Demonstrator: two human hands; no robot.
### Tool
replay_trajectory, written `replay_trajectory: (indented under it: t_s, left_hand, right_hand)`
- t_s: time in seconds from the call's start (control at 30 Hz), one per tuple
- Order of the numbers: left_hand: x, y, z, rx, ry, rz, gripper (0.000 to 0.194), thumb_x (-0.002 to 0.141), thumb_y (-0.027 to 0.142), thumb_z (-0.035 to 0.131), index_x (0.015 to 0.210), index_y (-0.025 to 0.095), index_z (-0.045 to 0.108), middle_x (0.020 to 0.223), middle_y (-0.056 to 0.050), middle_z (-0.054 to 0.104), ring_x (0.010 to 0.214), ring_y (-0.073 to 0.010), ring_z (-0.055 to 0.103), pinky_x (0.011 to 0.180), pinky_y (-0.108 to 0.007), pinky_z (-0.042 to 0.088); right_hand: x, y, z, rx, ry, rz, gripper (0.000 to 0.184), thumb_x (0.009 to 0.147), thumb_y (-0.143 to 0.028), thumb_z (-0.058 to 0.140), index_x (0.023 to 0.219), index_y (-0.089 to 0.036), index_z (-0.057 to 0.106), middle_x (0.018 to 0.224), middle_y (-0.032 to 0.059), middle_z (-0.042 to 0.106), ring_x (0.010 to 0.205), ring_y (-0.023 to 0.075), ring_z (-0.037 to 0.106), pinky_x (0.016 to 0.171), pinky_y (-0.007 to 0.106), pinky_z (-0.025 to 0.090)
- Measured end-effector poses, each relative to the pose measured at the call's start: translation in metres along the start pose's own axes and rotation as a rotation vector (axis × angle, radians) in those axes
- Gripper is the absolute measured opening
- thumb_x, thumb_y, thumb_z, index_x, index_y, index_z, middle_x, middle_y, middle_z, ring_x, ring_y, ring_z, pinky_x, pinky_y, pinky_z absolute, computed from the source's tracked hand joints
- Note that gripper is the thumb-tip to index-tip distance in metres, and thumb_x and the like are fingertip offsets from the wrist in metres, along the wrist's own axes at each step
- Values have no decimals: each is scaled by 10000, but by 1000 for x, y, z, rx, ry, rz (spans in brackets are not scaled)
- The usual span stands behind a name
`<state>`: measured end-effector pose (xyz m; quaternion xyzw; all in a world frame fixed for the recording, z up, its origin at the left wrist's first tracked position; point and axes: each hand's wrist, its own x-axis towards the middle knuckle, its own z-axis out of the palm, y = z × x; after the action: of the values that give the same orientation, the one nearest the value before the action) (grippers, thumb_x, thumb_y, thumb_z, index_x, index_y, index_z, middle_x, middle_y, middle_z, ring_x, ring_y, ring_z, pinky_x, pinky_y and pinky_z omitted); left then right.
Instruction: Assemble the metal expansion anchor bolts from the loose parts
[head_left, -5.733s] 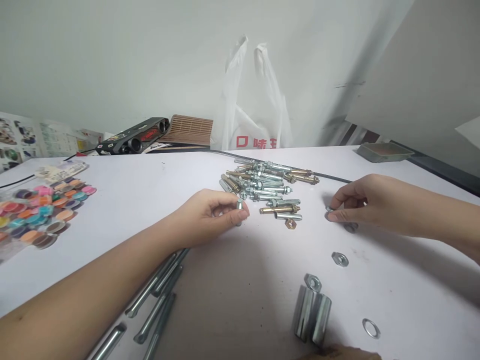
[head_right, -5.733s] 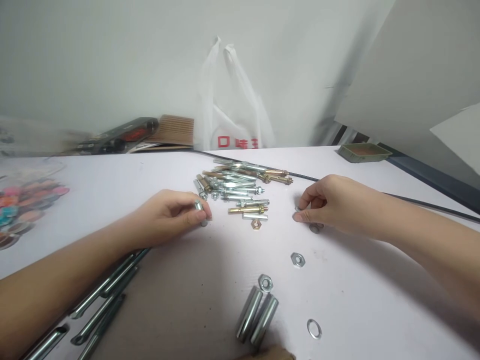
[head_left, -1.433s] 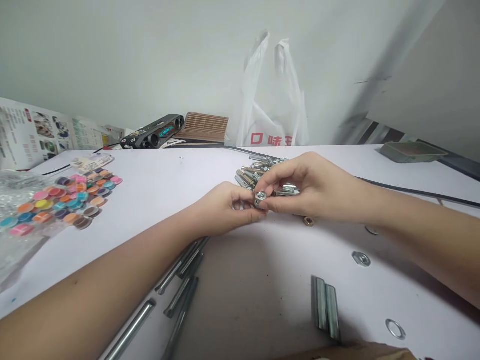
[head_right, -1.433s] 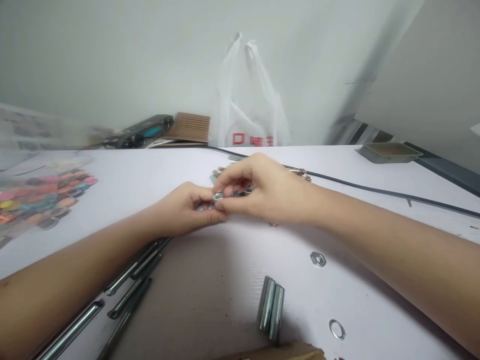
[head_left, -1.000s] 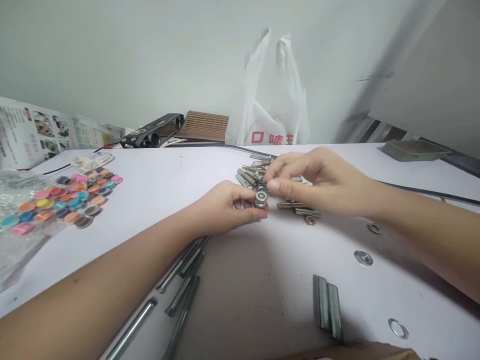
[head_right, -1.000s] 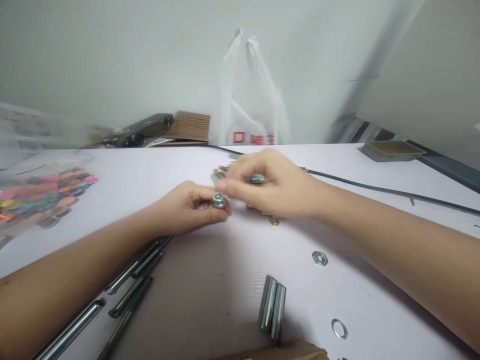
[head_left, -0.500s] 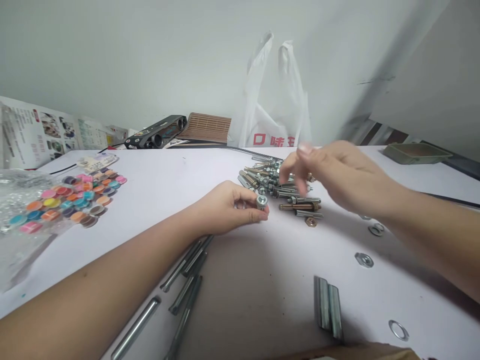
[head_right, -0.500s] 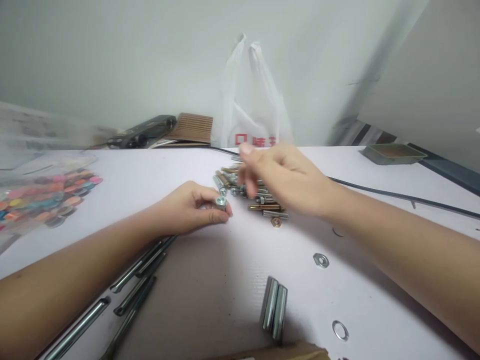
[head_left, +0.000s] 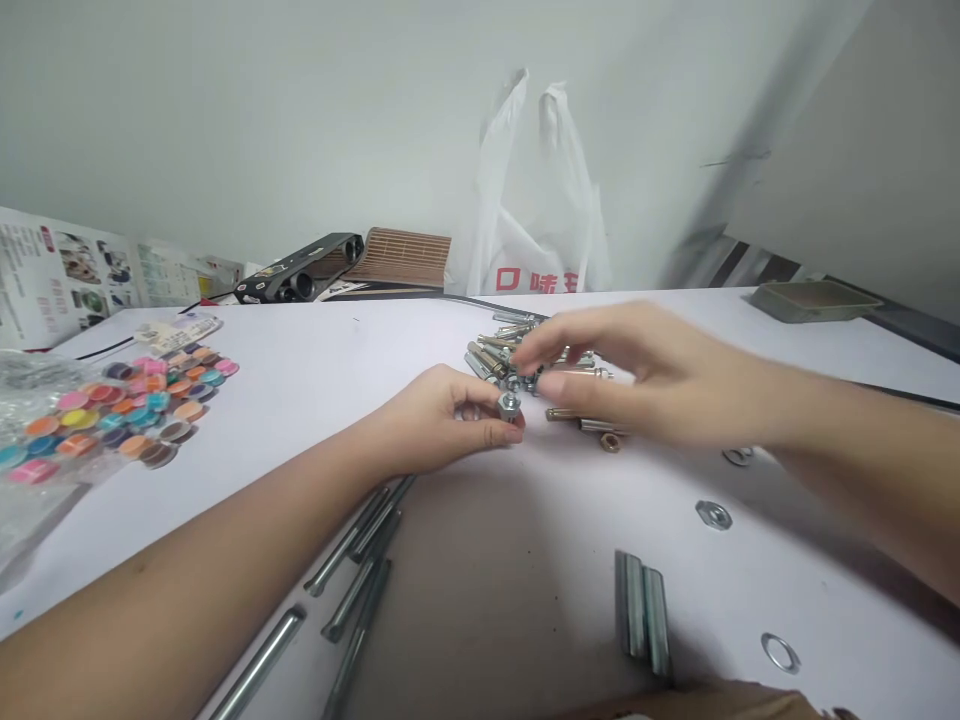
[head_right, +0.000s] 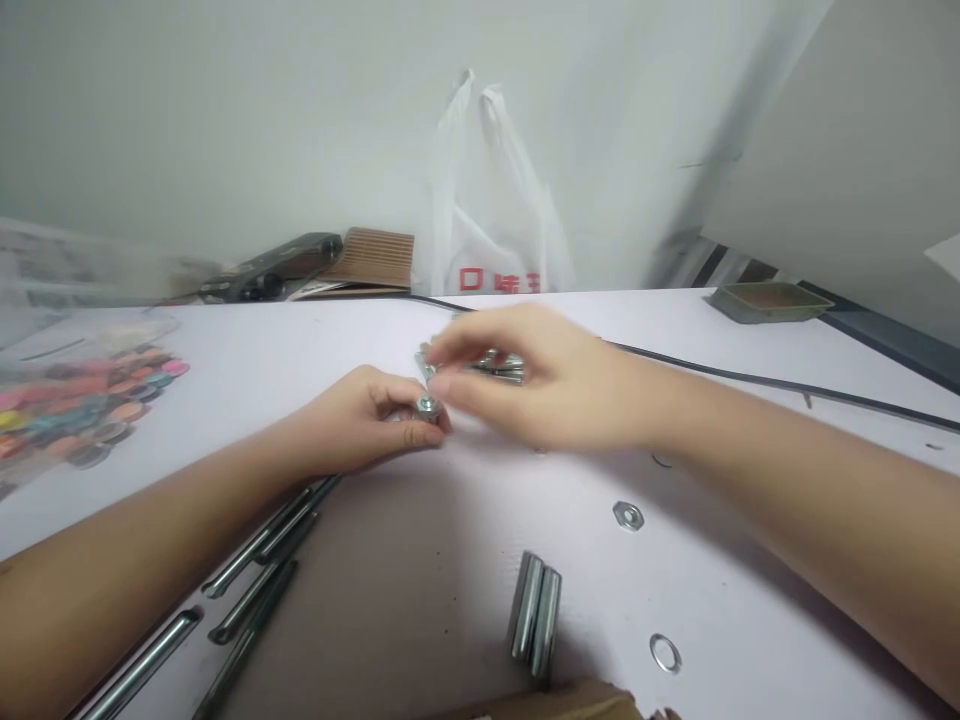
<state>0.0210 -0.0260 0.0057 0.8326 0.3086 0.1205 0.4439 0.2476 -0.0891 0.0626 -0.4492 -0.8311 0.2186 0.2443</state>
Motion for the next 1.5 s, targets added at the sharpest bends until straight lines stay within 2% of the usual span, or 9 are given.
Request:
replay_trajectory:
  t_s: [0.07, 0.2, 0.43, 0.77, 0.9, 1.0, 1.07, 1.17, 1.5]
  left_hand:
    - [0, -1, 1, 52, 17, 21, 382, 815, 507, 648, 850, 134, 726, 655, 18, 573, 625, -67, 449, 592, -189, 336]
    - [1, -1, 7, 147, 97, 113, 348, 833, 473, 637, 867, 138, 725, 719, 11, 627, 674, -71, 485, 653, -184, 387]
    - [0, 10, 9, 336, 447, 184, 296, 838, 441, 651, 756, 164, 715, 779, 6, 669, 704, -72, 543, 665, -180, 411]
    - [-2, 20, 17, 856, 554, 479, 210, 902, 278, 571, 1038, 264, 730, 819, 7, 704, 827, -112, 611, 787, -206, 459]
    - [-1, 9, 16, 831, 620, 478, 182, 833, 310, 680, 963, 192, 729, 831, -2, 712, 830, -108, 625, 761, -196, 473]
    - [2, 3, 17, 746, 635, 416, 130, 805, 288, 710, 881, 188, 739, 816, 13, 711, 783, -82, 627, 731, -174, 481]
    - [4, 1, 18, 701, 627, 364, 133, 801, 298, 714, 873, 190, 744, 814, 20, 709, 767, -73, 625, 724, -167, 488]
    - [6, 2, 20, 656, 602, 305, 152, 806, 321, 709, 878, 192, 748, 826, 21, 708, 772, -69, 626, 722, -165, 495]
    - [4, 5, 20, 637, 584, 326, 143, 815, 302, 698, 863, 176, 749, 812, 15, 712, 776, -64, 627, 733, -157, 500]
  right_hand:
    - [3, -5, 11, -46, -76, -148, 301, 905, -277, 574, 1186, -213, 662, 1081, 34, 688, 954, 158, 610, 812, 284, 449]
    - [7, -5, 19, -239, -22, -241, 210, 870, -172, 536, 925, -187, 738, 866, 39, 699, 811, 164, 581, 730, 304, 406]
    - [7, -1, 7, -407, 10, -222, 262, 926, -299, 496, 1036, -177, 700, 888, 53, 684, 850, 192, 544, 726, 327, 384]
    - [0, -5, -8, -441, 13, -82, 405, 955, -475, 448, 716, -179, 589, 553, 28, 500, 648, 146, 476, 581, 288, 332]
    - [-13, 8, -28, -430, -63, 133, 479, 964, -464, 417, 611, -158, 521, 471, -6, 352, 413, 60, 255, 449, 265, 229]
    - [-36, 33, -40, -438, -299, 306, 282, 894, -386, 524, 743, -184, 651, 527, -3, 492, 421, 84, 379, 413, 257, 285]
    - [-51, 48, -39, -413, -299, 311, 170, 835, -279, 556, 888, -228, 709, 672, -1, 624, 505, 107, 506, 462, 254, 365]
    - [-66, 58, -29, -343, -246, 237, 284, 831, -243, 549, 1057, -236, 721, 805, 19, 686, 604, 122, 571, 542, 259, 403]
    - [-63, 45, -8, -232, -237, 190, 264, 897, -237, 490, 1044, -208, 708, 795, 29, 670, 608, 119, 550, 542, 261, 355]
